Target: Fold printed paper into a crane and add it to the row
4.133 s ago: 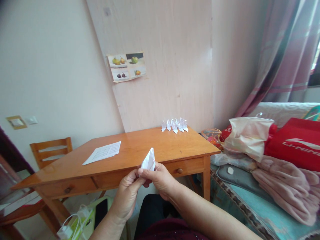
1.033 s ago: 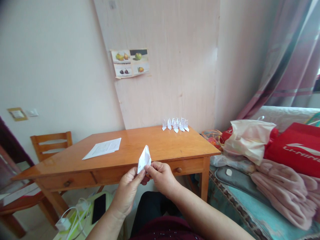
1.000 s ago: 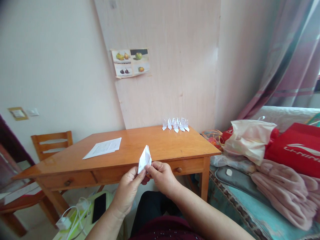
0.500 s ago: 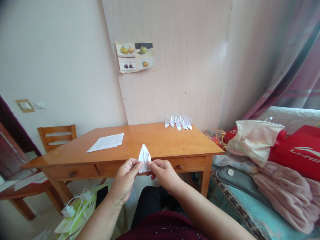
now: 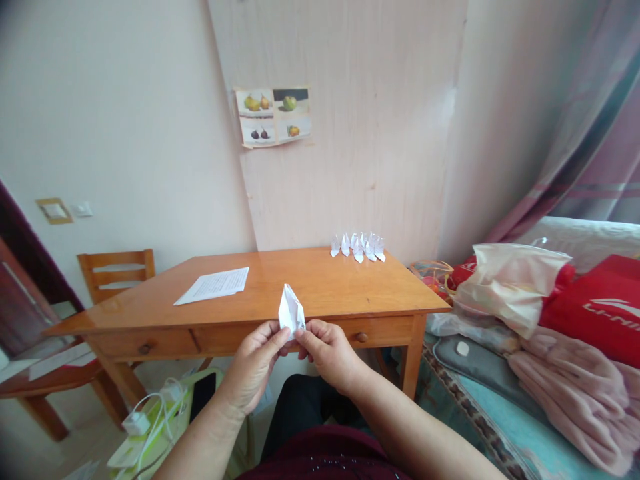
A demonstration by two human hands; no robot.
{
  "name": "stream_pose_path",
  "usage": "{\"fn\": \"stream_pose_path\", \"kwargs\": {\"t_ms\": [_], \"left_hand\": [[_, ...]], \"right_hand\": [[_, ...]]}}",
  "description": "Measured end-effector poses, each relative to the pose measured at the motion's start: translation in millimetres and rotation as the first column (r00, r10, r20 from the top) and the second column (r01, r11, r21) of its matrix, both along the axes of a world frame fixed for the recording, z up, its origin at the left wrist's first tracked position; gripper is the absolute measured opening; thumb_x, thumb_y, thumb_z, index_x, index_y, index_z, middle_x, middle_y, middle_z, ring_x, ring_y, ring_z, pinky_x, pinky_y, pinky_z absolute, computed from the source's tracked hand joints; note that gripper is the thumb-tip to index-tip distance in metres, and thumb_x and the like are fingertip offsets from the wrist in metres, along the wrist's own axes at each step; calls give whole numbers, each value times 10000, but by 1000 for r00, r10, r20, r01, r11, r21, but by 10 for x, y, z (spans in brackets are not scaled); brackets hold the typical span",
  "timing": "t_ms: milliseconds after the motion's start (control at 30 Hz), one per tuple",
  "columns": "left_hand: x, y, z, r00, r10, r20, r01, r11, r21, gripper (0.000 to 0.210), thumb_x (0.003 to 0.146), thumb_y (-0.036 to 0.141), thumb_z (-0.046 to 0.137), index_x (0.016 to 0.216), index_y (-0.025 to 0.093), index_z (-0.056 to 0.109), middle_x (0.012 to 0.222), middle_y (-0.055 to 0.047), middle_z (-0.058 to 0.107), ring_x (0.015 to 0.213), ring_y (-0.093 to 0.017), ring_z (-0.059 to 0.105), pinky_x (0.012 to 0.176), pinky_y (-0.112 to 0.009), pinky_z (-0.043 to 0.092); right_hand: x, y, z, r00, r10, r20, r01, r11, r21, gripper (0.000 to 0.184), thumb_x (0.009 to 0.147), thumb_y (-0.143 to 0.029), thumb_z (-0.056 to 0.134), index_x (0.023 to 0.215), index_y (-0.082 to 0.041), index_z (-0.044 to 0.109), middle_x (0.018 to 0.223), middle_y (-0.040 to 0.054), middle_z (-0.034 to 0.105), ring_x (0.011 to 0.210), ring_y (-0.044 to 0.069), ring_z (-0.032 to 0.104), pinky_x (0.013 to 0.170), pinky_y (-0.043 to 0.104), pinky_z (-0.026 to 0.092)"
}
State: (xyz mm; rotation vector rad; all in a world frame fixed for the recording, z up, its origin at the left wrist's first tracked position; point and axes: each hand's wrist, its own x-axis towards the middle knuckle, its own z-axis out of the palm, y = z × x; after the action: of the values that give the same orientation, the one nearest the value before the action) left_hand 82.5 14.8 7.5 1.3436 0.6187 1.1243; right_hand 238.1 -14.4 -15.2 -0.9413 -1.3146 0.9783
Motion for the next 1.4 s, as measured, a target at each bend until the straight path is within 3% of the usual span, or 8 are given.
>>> {"fn": "stream_pose_path", "kwargs": {"t_ms": [333, 600, 733, 867, 967, 1033, 1233, 1400], "left_hand": [[-19, 44, -58, 999, -28, -38, 30, 997, 69, 214, 882, 358, 678, 856, 148, 646, 740, -5, 631, 705, -131, 536, 691, -244, 404], [-1, 7, -45, 994, -14, -104, 25, 994, 103, 228, 867, 371, 690, 847, 146, 660, 732, -2, 611, 710, -129, 497, 699, -239, 403], [36, -68, 17, 995, -2, -103, 11, 996, 83, 234, 852, 371, 696, 812, 144, 656, 746, -15, 630, 717, -137, 515, 702, -242, 421], [40, -83, 63, 998, -25, -56, 28, 998, 64, 228, 859, 364, 694, 914, 143, 680, 810, -32, 669, 734, -140, 552, 717, -240, 440], [18, -16, 22, 999, -40, -21, 40, 999, 10, 262, 870, 406, 683, 935, 154, 659, 794, -30, 670, 715, -147, 574, 684, -245, 451], [4, 34, -26, 1000, -12, -18, 12, 1000, -14, 289, 859, 438, 689, 835, 159, 622, 706, -10, 637, 642, -133, 546, 614, -229, 426], [-11, 75, -97, 997, 76, -30, -74, 996, 53, 297, 847, 445, 701, 839, 154, 644, 699, -7, 637, 614, -125, 529, 587, -228, 430], [-17, 78, -90, 996, 83, -21, -81, 995, 59, 301, 842, 444, 705, 773, 165, 618, 690, 4, 625, 621, -121, 529, 600, -226, 436]], "right_hand": [[2, 4, 33, 999, 28, -37, -30, 998, -63, 382, 884, -513, 653, 772, -149, 631, 643, 0, 610, 552, 93, 492, 532, 232, 353], [10, 95, 25, 977, -58, -207, 68, 997, 42, 354, 866, -483, 684, 754, -165, 576, 638, -39, 522, 577, 88, 439, 561, 225, 347], [25, 103, -2, 973, -53, -223, 70, 995, 71, 335, 877, -443, 680, 733, -165, 563, 623, -48, 491, 575, 89, 422, 565, 226, 343], [20, 45, 25, 981, -42, -188, 53, 997, 57, 343, 883, -450, 675, 728, -162, 572, 609, -42, 520, 558, 88, 431, 551, 225, 339], [-3, 2, 31, 990, -12, -140, 19, 999, 49, 349, 884, -459, 677, 733, -158, 588, 604, -38, 531, 555, 85, 433, 546, 221, 338], [-25, -16, 28, 989, 17, -144, -12, 999, 33, 360, 875, -474, 686, 734, -158, 587, 598, -37, 533, 544, 83, 435, 535, 218, 340], [-69, -41, 29, 987, 18, -158, -27, 998, -51, 427, 845, -559, 692, 742, -160, 578, 588, -30, 564, 496, 77, 471, 491, 204, 350], [-58, -63, -18, 978, 201, -52, -207, 966, -154, 443, 825, -577, 705, 799, -139, 641, 623, 13, 649, 495, 86, 524, 499, 206, 381]]}}
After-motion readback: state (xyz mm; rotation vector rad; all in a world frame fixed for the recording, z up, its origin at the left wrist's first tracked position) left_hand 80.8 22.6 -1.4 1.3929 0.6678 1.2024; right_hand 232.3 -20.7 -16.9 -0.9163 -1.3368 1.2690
